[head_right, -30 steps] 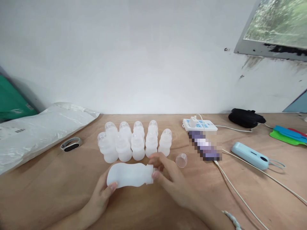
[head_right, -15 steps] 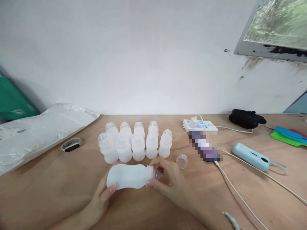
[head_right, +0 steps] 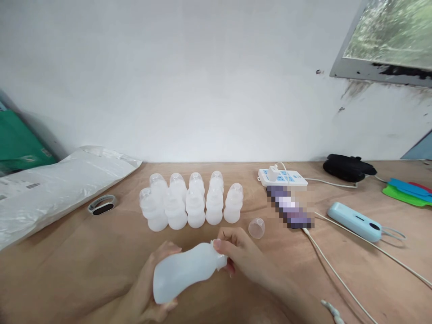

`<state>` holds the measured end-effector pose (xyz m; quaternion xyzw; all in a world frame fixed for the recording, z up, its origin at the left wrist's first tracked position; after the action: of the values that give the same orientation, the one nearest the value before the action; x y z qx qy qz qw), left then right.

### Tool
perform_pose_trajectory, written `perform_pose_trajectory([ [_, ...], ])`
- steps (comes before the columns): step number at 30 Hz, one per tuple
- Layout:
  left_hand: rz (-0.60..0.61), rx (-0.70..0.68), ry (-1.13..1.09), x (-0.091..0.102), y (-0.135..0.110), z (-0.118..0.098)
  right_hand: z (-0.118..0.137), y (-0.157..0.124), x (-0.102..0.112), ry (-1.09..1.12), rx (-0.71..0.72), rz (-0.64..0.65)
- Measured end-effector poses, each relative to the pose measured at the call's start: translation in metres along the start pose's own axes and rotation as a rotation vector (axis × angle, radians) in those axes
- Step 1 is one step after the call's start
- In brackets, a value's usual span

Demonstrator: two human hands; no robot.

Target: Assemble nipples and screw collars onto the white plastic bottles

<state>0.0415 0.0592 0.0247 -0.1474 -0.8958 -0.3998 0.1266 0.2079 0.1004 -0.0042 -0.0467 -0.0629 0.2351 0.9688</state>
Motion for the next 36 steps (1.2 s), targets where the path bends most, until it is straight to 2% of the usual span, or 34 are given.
perform_pose_trajectory([
  [3,0.066,-0.069,0.117,-0.005,-0.003,0.001,0.000,-0.001,-0.002,-0.007,-0.045,0.042],
  [6,0.118,-0.046,0.175,-0.008,-0.005,0.006,0.002,-0.004,-0.003,-0.014,-0.082,0.061],
  [9,0.096,-0.051,0.147,-0.006,-0.001,0.002,0.011,-0.008,0.004,-0.149,-0.055,-0.004],
  [11,0.051,-0.060,0.132,-0.001,0.003,-0.004,0.024,-0.011,0.023,-0.445,0.029,-0.176],
  [15,-0.001,-0.004,0.142,0.005,0.009,-0.008,0.065,-0.028,0.061,-1.223,0.225,-0.673],
  [17,0.009,0.027,0.143,0.005,0.010,-0.007,0.070,-0.030,0.072,-1.521,0.201,-0.779],
  [18,0.012,0.032,0.142,0.005,0.010,-0.006,0.065,-0.027,0.077,-1.616,0.141,-0.754],
  [20,0.017,0.037,0.147,0.005,0.010,-0.006,0.049,-0.018,0.083,-1.677,0.010,-0.597],
  [22,0.013,0.035,0.151,0.005,0.010,-0.006,0.034,-0.014,0.076,-1.634,-0.036,-0.414],
  [24,0.017,0.049,0.148,0.005,0.010,-0.005,0.029,-0.014,0.060,-1.579,-0.015,-0.276],
  [26,0.020,0.073,0.138,0.005,0.008,-0.002,0.027,-0.017,0.041,-1.458,0.005,-0.109],
  [30,-0.019,0.103,0.134,0.010,0.001,0.003,0.019,-0.029,0.000,-0.985,-0.037,0.350],
  [31,-0.042,0.102,0.137,0.013,-0.001,0.004,0.018,-0.032,-0.005,-0.892,-0.063,0.424],
  [33,-0.086,0.093,0.147,0.017,-0.004,0.005,0.018,-0.032,-0.004,-0.777,-0.090,0.454],
  [36,-0.129,0.071,0.148,0.022,-0.007,0.004,0.022,-0.021,0.017,-0.592,-0.053,0.321],
])
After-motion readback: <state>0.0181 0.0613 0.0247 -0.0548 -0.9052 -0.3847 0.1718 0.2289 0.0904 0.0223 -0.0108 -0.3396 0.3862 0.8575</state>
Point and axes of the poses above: each hand's wrist, its own y-axis towards the middle knuckle, its own x-axis out of the back of the hand, z = x × y, the point moved 9 cm from there along y, towards the middle knuckle, and after that the axes turned 5 degrees about -y, right-handed, at the moved point
